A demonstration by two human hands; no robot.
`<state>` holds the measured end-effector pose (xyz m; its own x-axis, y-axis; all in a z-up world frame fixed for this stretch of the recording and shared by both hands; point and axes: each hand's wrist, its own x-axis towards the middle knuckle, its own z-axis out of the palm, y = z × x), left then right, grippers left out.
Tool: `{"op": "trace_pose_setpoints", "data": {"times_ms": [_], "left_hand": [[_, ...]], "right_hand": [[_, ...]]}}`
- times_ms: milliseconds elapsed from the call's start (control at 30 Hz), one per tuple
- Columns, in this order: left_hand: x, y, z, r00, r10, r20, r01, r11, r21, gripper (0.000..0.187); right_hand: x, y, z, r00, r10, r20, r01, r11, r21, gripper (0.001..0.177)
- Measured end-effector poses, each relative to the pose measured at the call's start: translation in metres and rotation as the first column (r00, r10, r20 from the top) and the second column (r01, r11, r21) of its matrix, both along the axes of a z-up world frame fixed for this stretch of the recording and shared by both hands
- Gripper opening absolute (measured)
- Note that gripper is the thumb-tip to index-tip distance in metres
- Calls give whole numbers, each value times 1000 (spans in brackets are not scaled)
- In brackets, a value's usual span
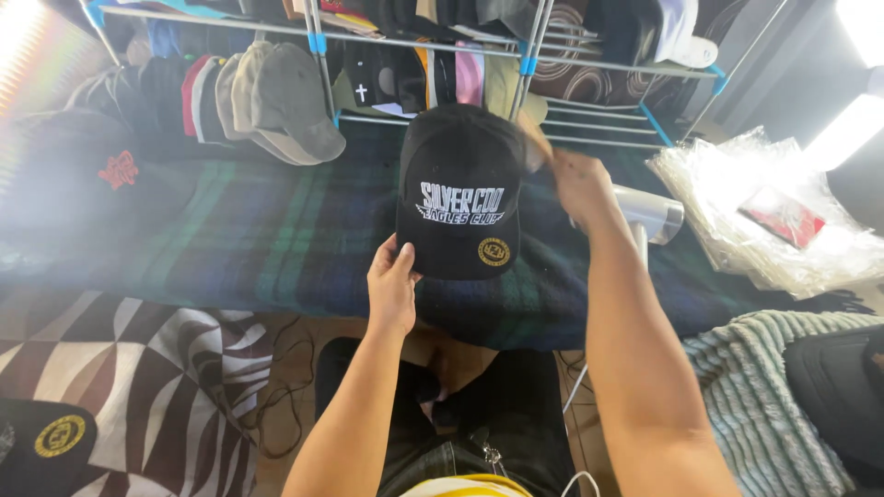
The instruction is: Cleaning and shaping a baseball cap using a hair dryer and a brush
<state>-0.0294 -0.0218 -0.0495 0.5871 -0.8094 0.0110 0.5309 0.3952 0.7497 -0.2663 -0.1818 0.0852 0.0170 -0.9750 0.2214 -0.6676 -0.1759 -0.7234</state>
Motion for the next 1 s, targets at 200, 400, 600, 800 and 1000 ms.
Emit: {"op": "trace_pose_setpoints", "data": {"times_ms": [200, 400, 600, 800, 1000], "left_hand": [[-1, 12, 11, 1000, -21, -22, 20, 999, -34, 31], [-4, 22, 7, 1000, -28, -13, 27, 999, -35, 34], [-5, 15, -9, 995, -61, -74, 57, 997, -46, 38], [-32, 19, -27, 948, -282, -144, 250, 946, -207, 37], [-29, 18, -22, 898, -371, -238, 281, 898, -338, 46]], "right_hand": [[5, 11, -42, 908, 55, 415, -87, 995, 58, 31], [6, 40, -72, 701, -56, 711, -216, 933, 286, 45], [-20, 95, -60, 953, -77, 293, 122, 983, -139, 41], [-19, 153, -48, 934, 353, -45, -299, 709, -639, 35], [17, 173, -16, 787, 209, -580, -569, 608, -553, 22]]}}
